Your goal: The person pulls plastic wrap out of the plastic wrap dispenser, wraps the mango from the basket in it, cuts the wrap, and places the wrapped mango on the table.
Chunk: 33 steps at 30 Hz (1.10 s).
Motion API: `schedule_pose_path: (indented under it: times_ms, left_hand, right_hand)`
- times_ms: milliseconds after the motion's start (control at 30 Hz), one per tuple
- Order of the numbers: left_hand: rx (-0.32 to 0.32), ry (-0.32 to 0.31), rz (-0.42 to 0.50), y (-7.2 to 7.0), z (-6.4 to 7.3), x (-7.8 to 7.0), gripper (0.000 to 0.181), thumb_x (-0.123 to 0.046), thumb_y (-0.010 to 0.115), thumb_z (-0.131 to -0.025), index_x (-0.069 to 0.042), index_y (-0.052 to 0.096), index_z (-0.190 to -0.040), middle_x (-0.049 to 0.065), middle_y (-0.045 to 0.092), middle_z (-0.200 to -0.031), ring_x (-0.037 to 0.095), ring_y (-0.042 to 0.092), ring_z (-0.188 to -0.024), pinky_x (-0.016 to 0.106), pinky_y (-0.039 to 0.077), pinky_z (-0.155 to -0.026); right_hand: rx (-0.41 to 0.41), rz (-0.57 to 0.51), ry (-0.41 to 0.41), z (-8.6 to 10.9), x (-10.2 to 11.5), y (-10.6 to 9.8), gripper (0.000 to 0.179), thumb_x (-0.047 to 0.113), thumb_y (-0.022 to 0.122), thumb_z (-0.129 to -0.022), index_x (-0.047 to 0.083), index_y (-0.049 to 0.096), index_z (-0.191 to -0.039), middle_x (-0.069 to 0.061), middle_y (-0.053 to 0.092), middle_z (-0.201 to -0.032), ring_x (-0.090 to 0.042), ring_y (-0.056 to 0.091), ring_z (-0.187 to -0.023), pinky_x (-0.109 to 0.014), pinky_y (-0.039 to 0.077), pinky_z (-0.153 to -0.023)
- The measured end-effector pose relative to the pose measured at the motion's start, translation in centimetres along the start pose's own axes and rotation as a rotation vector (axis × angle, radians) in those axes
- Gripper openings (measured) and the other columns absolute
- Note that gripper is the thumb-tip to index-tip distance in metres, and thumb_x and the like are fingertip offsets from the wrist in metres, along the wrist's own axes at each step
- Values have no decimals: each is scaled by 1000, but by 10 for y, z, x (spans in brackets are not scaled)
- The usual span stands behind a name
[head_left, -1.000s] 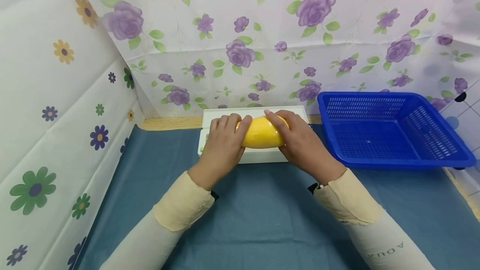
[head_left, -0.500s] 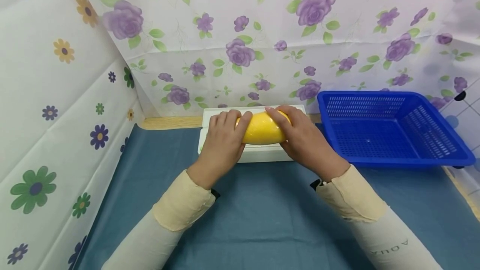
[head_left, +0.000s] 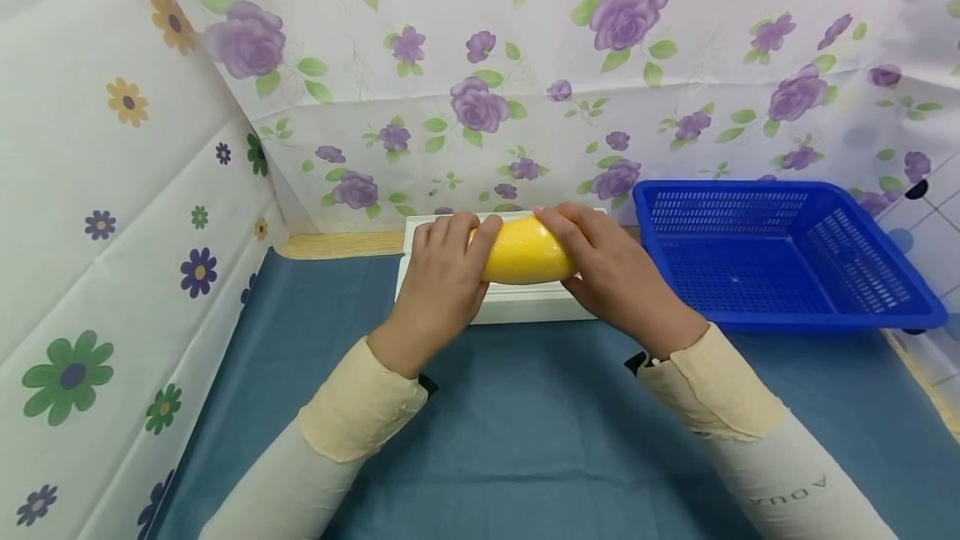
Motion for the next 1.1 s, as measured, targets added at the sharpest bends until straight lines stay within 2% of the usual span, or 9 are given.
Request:
schedule_pose_path:
  times_ms: [233, 633, 833, 1100]
  left_hand:
    - [-30, 17, 7, -9, -3, -2, 58, -10, 77, -86, -10, 45, -135, 14, 55, -115, 32, 54, -105, 47, 44, -89]
    - [-43, 36, 6, -23, -8, -6, 56, -11, 76, -88, -8, 46, -135, 14, 55, -116, 32, 53, -104, 45, 42, -88]
    - [-61, 54, -17, -30, -9, -8, 56, -10, 75, -88, -4, 46, -135, 15, 55, -116, 33, 52, -104, 45, 41, -87]
    - [-63, 65, -1, -39, -10, -10, 58, -10, 78, -86, -5, 46, -135, 15, 55, -117, 33, 52, -106, 47, 42, -92]
  right_hand:
    - [-27, 23, -8, -2, 2, -7, 99, -2, 87, -74, 16, 30, -154, -17, 50, -141, -35, 56, -122, -50, 50, -106]
    - [-69, 48, -14, -5, 6, -21, 98, -3, 88, -71, 11, 33, -151, -20, 52, -139, -37, 58, -119, -52, 50, -106]
    - [-86, 59, -26, -6, 9, -28, 98, -3, 89, -71, 10, 33, -151, -21, 51, -139, -38, 57, -120, -52, 49, -107]
    - [-103, 60, -50, -9, 13, -35, 96, -5, 88, -70, 12, 34, -148, -20, 53, -136, -39, 57, -117, -54, 50, -104]
Point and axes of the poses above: each hand's wrist, its own z-axis away from the middle knuckle, its own y-axis out of the palm, x = y × z, the point moved 7 cm from there along -z, towards the middle knuckle
